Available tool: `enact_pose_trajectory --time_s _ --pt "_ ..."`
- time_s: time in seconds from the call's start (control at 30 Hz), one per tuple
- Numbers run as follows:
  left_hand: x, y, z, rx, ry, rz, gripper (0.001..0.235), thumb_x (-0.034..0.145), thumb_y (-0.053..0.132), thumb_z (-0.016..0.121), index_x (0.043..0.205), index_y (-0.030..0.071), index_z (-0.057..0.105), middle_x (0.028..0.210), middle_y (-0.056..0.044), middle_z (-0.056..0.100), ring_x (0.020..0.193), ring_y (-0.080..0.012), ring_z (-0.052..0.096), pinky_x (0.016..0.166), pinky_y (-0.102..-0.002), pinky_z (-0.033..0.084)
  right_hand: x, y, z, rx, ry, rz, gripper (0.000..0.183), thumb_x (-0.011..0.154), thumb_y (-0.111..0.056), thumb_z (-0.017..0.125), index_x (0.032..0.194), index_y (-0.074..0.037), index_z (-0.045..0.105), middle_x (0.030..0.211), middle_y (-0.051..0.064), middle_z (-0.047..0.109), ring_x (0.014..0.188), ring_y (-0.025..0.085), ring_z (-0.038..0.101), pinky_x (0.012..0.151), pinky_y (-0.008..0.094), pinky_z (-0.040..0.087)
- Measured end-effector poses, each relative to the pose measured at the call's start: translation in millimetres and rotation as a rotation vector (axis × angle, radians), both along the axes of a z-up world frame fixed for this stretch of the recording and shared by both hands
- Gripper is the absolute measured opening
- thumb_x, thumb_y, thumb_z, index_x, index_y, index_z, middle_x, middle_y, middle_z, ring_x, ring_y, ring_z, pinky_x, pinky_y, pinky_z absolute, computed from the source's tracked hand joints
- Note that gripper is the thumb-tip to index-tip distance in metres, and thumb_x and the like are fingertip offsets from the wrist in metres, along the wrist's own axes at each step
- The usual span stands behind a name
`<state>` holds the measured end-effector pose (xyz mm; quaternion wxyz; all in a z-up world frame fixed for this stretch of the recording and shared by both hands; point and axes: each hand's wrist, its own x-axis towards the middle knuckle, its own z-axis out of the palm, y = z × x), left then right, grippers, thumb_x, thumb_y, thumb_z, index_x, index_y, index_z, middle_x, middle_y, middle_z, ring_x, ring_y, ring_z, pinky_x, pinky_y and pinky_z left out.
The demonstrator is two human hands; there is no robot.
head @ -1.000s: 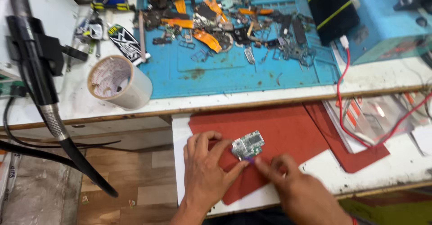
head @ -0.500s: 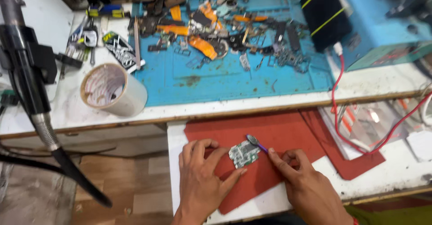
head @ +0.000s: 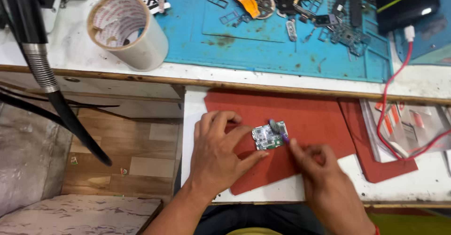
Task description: The person uses a purple plastic spudger to scrape and clean the surface of a small green circuit board. The person repeatedly scrapes different areas of the board, occasionally lifting it to inspect the underside, while working on a red mat.
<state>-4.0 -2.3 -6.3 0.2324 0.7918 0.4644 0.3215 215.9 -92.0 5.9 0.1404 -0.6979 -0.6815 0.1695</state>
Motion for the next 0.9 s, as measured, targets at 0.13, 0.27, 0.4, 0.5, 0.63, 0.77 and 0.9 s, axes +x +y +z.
enact_pose_trajectory --time_s 0.13,0.27,0.4,0.5,0.63,0.77,0.9 --pt "-1.8 0.8 2.1 -0.011 0.034 -0.009 0.049 0.064 0.040 0.092 0.102 0.012 0.077 0.114 -0.006 0.060 0.113 -0.0291 0.052 0.093 -0.048 0.040 -4.4 -6.8 -4.6 -0.292 -0.079 0.014 0.069 0.086 -0.006 0.061 0.149 -0.033 0.058 0.120 0.008 0.060 0.083 0.032 0.072 0.071 0.045 0.058" --pt "1.3 4.5 2.8 -0.016 0.041 -0.014 0.049 0.065 0.040 0.090 0.103 0.013 0.077 0.115 -0.007 0.060 0.114 -0.0301 0.051 0.092 -0.048 0.040 -1.9 1.0 1.7 -0.208 0.027 0.079 0.074 0.077 0.001 0.061 0.146 -0.026 0.058 0.117 0.011 0.061 0.081 0.033 0.072 0.069 0.045 0.059" --pt "-1.5 -0.5 3.6 0.018 0.061 -0.045 0.055 0.072 0.042 0.089 0.115 0.011 0.074 0.119 -0.009 0.058 0.116 -0.0314 0.049 0.096 -0.049 0.038 -2.6 3.9 6.0 0.035 0.047 0.045 0.071 0.076 0.006 0.058 0.143 -0.017 0.057 0.111 0.015 0.061 0.083 0.036 0.069 0.068 0.046 0.056" --pt "-0.1 -2.9 3.2 0.039 0.076 -0.045 0.052 0.072 0.041 0.088 0.114 0.014 0.074 0.124 -0.009 0.058 0.120 -0.0330 0.048 0.099 -0.051 0.036 -8.7 -1.6 11.8 -0.086 0.041 0.146 0.072 0.078 0.003 0.063 0.145 -0.021 0.059 0.114 0.015 0.063 0.077 0.035 0.070 0.063 0.047 0.056" --pt "-2.0 -6.1 -2.2 0.033 0.079 -0.059 0.050 0.074 0.037 0.088 0.116 0.014 0.073 0.125 -0.010 0.057 0.122 -0.0328 0.047 0.103 -0.051 0.035 -11.1 -5.0 10.2 0.045 0.072 0.119 0.059 0.083 0.004 0.062 0.139 -0.015 0.062 0.108 0.017 0.062 0.083 0.036 0.068 0.068 0.044 0.055" --pt "-1.2 -3.7 6.6 0.048 0.059 -0.054 0.051 0.072 0.036 0.089 0.114 0.012 0.073 0.124 -0.009 0.058 0.120 -0.0323 0.050 0.101 -0.051 0.037 -13.2 -3.8 13.8 -0.022 0.028 0.113 0.059 0.080 0.002 0.065 0.135 -0.017 0.065 0.105 0.016 0.064 0.080 0.035 0.069 0.064 0.045 0.055" --pt "-1.6 -24.7 29.0 -0.106 -0.281 -0.111 0.051 0.080 0.040 0.092 0.121 0.015 0.072 0.125 -0.004 0.062 0.122 -0.0254 0.059 0.105 -0.041 0.051 -5.3 7.5 3.0 0.119 0.094 -0.001 0.051 0.089 0.000 0.063 0.137 -0.016 0.066 0.109 0.015 0.064 0.083 0.032 0.070 0.069 0.042 0.056"
